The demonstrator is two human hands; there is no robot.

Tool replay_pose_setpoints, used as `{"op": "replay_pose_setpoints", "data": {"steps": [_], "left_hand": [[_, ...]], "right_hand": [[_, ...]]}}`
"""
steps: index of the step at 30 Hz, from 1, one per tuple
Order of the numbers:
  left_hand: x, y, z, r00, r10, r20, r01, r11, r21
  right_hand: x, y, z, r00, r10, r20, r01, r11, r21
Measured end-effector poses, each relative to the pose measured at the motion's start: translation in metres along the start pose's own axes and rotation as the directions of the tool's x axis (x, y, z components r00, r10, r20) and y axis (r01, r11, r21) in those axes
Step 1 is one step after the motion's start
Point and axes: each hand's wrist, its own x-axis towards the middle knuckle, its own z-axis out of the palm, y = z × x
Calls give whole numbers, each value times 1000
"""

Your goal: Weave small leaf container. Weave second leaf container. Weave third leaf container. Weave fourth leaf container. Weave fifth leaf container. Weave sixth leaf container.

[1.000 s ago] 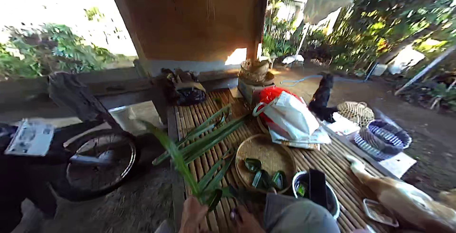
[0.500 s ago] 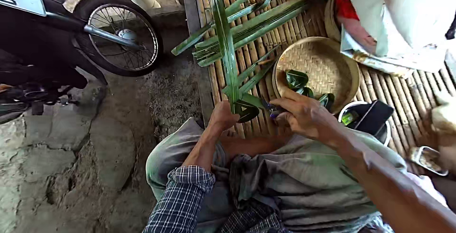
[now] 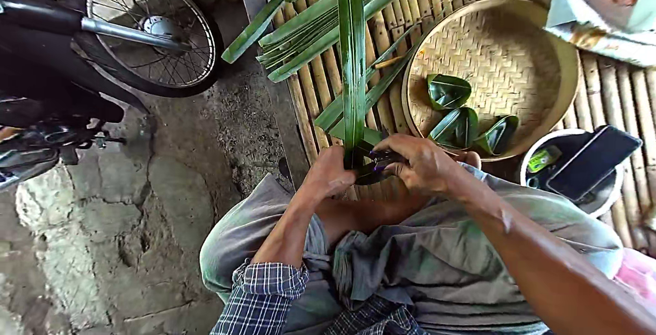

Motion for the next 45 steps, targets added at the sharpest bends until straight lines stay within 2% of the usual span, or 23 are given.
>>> {"op": "replay_pose_setpoints", "data": {"steps": [6,10,17,24,31,35,40,45], "left_hand": [[5,-7,4,970,111,217,-88,990,-112],[6,-9,5,935,200,292,-118,954,-274],[0,-5,2,913,247,324,-72,880,-469],[-1,-1,2,916,267,300,-102,877,-470],[-4,-3,1,901,317,295,-153,871,-468],[-12,5,2,878,329,348,-108,844,-526],[-13,13,-1,848,393,355,-117,792,-599],[-11,13,1,813,493,310,-120,662,-740]], "right_hand": [[-1,4,-2,997,73,28,-74,996,39],[0,1,-1,996,94,-4,-93,987,133],[-1,-4,0,989,131,-69,-112,966,232],[0,-7,-3,977,195,-86,-169,954,248],[-3,-6,-4,975,218,-49,-178,891,418],[-7,-12,-7,972,233,-4,-207,873,442],[0,-33,-21,968,251,26,-237,869,435],[-5,-44,-34,971,234,37,-225,857,463]]}}
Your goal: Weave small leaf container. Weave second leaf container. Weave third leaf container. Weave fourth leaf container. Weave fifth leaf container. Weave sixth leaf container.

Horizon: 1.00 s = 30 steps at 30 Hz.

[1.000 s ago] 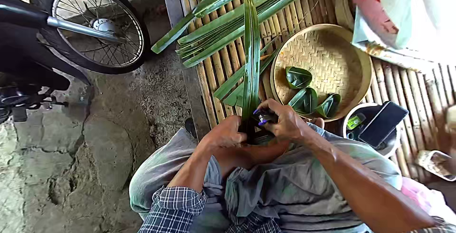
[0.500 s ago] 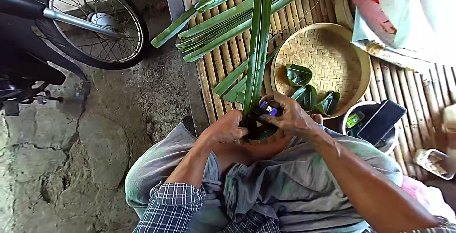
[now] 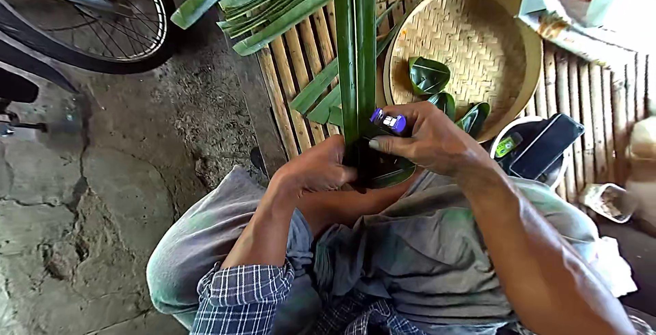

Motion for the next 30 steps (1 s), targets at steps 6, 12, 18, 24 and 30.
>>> {"op": "replay_pose_setpoints", "data": {"steps": [6,12,18,24,30], "left_hand": [[3,-8,-6,991,36,-130,-35,999,8],[10,-18,-8,984,-56,-168,73,992,99],[12,-15,-8,980,-103,-170,118,990,81],[10,-11,-6,981,-42,-190,51,998,40],[15,-15,-7,923,47,-381,-10,995,100]], "right_hand": [[13,28,-11,997,-52,-59,50,998,-27],[20,55,-2,995,-73,-72,73,997,-8],[18,54,1,997,-45,-70,49,997,58],[19,54,1,994,-35,-105,46,993,106],[19,52,2,958,-43,-283,94,981,169]]}}
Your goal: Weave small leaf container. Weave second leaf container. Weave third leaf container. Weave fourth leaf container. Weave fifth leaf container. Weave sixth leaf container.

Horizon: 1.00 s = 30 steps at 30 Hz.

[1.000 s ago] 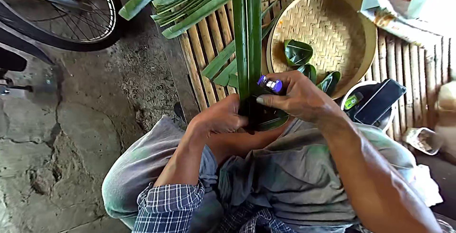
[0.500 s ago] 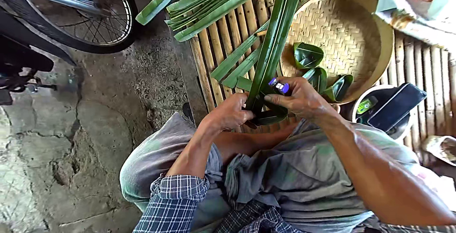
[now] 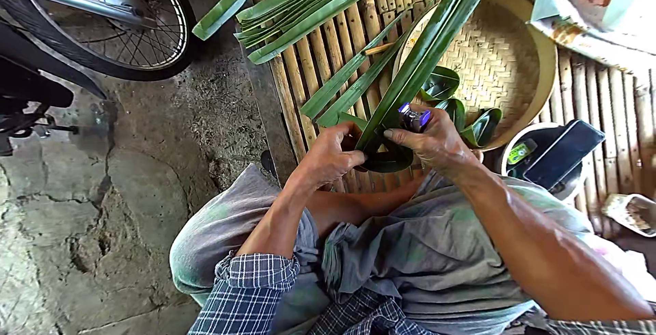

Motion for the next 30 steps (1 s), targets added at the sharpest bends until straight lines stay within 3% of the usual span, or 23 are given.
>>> {"op": "replay_pose_setpoints", "data": {"steps": [18,30], "left_hand": [[1,-3,0,997,15,69,-13,1000,-21],[-2,-1,0,981,9,192,-1,999,-40]], "right_hand": [[-6,-1,5,997,65,-46,-67,996,-65],[-6,1,1,996,74,48,-75,997,6]]}}
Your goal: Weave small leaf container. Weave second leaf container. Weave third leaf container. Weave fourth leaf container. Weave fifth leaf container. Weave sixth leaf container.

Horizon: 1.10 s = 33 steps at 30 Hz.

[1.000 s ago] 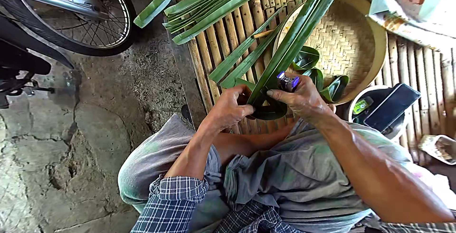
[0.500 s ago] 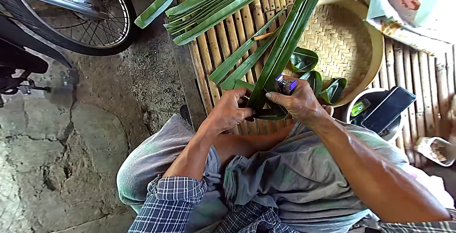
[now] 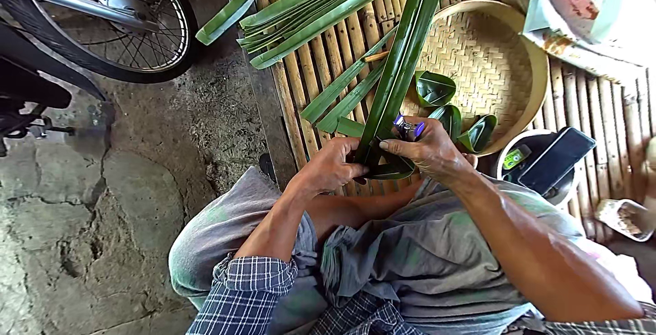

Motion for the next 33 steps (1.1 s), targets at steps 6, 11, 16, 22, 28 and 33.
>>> {"op": "replay_pose_setpoints", "data": {"steps": [6,11,16,22,28,33], "left_hand": [[2,-4,0,999,33,33,-36,996,78],[5,-6,-2,985,131,-110,-110,977,180],[3,-4,-5,960,205,-191,-160,961,224],[1,0,-3,971,186,-149,-155,968,196],[1,3,-5,971,197,-134,-176,973,151],[0,4,-4,956,167,-242,-120,973,200]], "right_hand": [[1,1,-1,1000,0,-3,0,999,-42],[1,2,0,1000,-4,0,4,998,-58],[2,3,1,998,-22,67,27,996,-85],[4,3,-1,987,-53,151,60,997,-41],[1,-1,1,985,-44,165,40,999,31],[4,1,5,992,-27,124,25,1000,19]]}}
